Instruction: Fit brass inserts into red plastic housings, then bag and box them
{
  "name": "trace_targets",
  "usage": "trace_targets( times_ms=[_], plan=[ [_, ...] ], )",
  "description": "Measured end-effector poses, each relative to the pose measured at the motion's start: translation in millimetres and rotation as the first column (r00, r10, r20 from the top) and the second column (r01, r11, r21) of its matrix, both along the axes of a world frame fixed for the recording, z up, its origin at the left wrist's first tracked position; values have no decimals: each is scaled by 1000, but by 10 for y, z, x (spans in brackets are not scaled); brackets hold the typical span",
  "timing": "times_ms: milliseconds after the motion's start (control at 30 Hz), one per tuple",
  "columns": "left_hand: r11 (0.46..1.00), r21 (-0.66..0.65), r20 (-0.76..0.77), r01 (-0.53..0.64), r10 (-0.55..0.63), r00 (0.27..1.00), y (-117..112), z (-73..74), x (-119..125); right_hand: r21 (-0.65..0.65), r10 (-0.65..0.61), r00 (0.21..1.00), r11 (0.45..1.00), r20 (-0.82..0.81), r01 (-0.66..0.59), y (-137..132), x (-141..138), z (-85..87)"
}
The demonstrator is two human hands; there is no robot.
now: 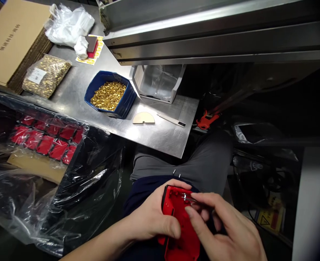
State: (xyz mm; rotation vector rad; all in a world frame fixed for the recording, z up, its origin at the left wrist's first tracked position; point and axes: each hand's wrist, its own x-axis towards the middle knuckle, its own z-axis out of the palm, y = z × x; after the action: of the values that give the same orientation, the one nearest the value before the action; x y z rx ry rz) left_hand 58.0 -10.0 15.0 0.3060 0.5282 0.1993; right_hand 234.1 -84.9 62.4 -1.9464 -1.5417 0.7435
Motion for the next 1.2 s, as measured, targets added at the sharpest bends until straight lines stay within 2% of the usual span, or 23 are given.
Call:
trace_targets(
  times_ms=[100, 267, 533, 733, 1200],
  plan=[
    [1000, -10, 42, -13, 14, 999, 11, 33, 20, 59, 51, 998, 997, -37, -49, 29, -85, -17],
    [998, -46, 59, -36, 38, 998, 13, 52, 33, 88, 36, 998, 996, -44, -32, 43, -180, -47],
    [1000, 1, 28, -9, 9, 1000, -31, 30, 17, 96, 34, 999, 995, -20, -32, 7, -196, -49],
    [999, 33, -9, 12, -11, 1000, -25, 26, 9, 136, 78, 997, 988, 2, -78, -9, -174, -60],
    [997, 53, -67, 56, -52, 996, -45, 28, -7, 49, 53, 997, 998, -60, -51, -24, -194, -41]
  ],
)
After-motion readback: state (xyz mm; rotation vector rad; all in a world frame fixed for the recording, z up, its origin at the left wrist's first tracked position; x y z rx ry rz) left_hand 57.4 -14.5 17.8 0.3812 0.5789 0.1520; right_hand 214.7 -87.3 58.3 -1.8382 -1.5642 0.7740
